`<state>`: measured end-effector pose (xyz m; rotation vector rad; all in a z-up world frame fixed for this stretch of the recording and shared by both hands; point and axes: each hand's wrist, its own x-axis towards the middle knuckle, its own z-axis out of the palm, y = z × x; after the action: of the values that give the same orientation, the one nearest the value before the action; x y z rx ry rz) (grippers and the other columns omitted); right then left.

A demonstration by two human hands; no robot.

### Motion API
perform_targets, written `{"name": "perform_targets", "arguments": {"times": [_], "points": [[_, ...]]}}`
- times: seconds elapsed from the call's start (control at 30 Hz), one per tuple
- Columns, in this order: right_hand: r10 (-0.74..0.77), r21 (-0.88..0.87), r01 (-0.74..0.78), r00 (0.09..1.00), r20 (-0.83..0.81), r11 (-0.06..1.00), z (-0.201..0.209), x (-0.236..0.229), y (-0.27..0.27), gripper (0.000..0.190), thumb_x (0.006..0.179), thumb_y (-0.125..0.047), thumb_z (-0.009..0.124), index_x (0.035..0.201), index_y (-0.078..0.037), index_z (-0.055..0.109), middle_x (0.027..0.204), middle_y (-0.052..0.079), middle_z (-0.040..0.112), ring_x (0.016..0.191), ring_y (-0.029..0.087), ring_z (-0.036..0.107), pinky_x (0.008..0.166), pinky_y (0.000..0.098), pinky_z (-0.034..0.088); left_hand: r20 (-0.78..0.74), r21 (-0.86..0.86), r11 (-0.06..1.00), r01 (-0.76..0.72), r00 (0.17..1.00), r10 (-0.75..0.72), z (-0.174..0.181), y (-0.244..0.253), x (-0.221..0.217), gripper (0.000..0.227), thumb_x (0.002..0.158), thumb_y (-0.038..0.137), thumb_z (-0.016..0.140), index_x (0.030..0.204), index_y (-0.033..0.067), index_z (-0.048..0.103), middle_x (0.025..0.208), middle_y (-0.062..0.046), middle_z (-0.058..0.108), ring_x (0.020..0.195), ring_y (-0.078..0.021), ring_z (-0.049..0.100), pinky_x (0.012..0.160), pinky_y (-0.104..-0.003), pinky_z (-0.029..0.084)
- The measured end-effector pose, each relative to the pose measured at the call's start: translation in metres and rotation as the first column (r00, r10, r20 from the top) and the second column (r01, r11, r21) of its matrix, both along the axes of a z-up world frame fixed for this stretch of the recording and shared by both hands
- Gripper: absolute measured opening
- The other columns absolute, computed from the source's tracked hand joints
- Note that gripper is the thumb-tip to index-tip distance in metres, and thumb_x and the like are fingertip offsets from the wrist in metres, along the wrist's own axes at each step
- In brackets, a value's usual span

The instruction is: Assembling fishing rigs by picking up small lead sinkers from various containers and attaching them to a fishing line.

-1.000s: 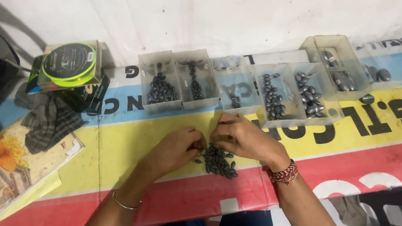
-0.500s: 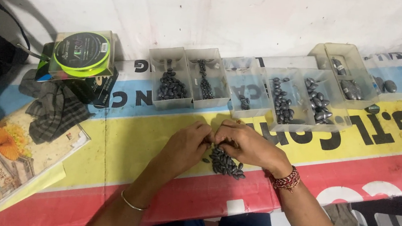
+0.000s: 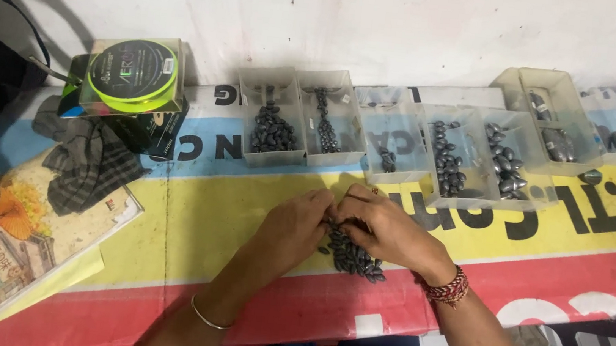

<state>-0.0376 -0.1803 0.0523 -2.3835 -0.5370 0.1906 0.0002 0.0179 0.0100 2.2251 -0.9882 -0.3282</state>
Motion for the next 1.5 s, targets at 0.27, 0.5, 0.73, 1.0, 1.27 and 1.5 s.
{"name": "perform_targets", "arguments": {"times": [0.27, 0.5, 0.73, 1.0, 1.27, 1.5], "points": [[-0.013, -0.072, 0.018, 0.998, 0.061, 0.997, -0.003, 0.003, 0.002, 0.010, 0.087, -0.005, 0.067, 0.096, -0.008, 0.068, 0.088, 0.010, 0.060, 0.079, 0.034, 0.066, 0.067, 0.0423, 0.056, -0.012, 0.002, 0.999, -0.035, 0.999, 0.035, -0.003, -0.004, 0.001, 0.016, 0.091, 0.003, 0.063, 0.103, 0.0064, 0.053, 0.093, -0.019, 0.065, 0.090, -0.0415, 0.070, 0.077, -0.050, 0.057], [-0.032, -0.192, 0.068, 0.982, 0.185, 0.979, -0.010, -0.002, 0.007, 0.009, 0.079, -0.005, 0.071, 0.086, -0.009, 0.067, 0.084, 0.007, 0.060, 0.073, 0.033, 0.065, 0.059, 0.0438, 0.056, -0.094, -0.112, 0.991, -0.077, 0.993, 0.066, -0.003, -0.001, 0.004, 0.017, 0.090, 0.002, 0.066, 0.101, 0.0060, 0.053, 0.092, -0.018, 0.068, 0.089, -0.0412, 0.071, 0.075, -0.050, 0.058], [-0.181, 0.254, 0.128, 0.963, 0.199, 0.959, -0.007, -0.002, -0.004, 0.015, 0.079, 0.001, 0.066, 0.086, -0.010, 0.073, 0.079, 0.004, 0.068, 0.074, 0.023, 0.067, 0.060, 0.0319, 0.056, -0.147, -0.344, 0.924, -0.165, 0.982, 0.121, 0.016, -0.002, 0.003, 0.020, 0.092, 0.001, 0.069, 0.107, 0.0070, 0.056, 0.093, -0.016, 0.069, 0.090, -0.0364, 0.074, 0.077, -0.045, 0.061], [-0.264, 0.522, 0.097, 0.930, 0.255, 0.847, -0.001, -0.009, 0.003, 0.014, 0.080, 0.003, 0.077, 0.092, -0.005, 0.073, 0.073, 0.008, 0.070, 0.072, 0.018, 0.064, 0.071, 0.0361, 0.055, 0.007, -0.538, 0.836, -0.110, 0.991, 0.136, 0.010, -0.005, 0.000, 0.019, 0.095, 0.005, 0.071, 0.108, 0.0115, 0.059, 0.094, -0.009, 0.068, 0.091, -0.0294, 0.073, 0.082, -0.042, 0.060], [-0.258, 0.543, 0.083, 0.932, 0.254, 0.836, 0.003, -0.012, 0.004, 0.014, 0.081, 0.002, 0.077, 0.093, -0.005, 0.074, 0.075, 0.008, 0.071, 0.073, 0.019, 0.065, 0.072, 0.0370, 0.055, 0.072, -0.536, 0.840, -0.089, 0.986, 0.150, 0.007, -0.006, 0.000, 0.017, 0.094, 0.005, 0.072, 0.105, 0.0124, 0.062, 0.091, -0.007, 0.066, 0.088, -0.0276, 0.073, 0.080, -0.039, 0.061], [-0.398, 0.599, 0.162, 0.872, 0.285, 0.784, -0.017, 0.001, -0.021, 0.018, 0.082, 0.009, 0.071, 0.097, -0.001, 0.073, 0.077, 0.013, 0.067, 0.073, 0.025, 0.061, 0.075, 0.0398, 0.051, 0.102, -0.527, 0.846, -0.079, 0.982, 0.156, 0.001, -0.008, 0.003, 0.017, 0.093, 0.003, 0.072, 0.106, 0.0114, 0.065, 0.092, -0.010, 0.066, 0.087, -0.0288, 0.073, 0.078, -0.039, 0.062]]}}
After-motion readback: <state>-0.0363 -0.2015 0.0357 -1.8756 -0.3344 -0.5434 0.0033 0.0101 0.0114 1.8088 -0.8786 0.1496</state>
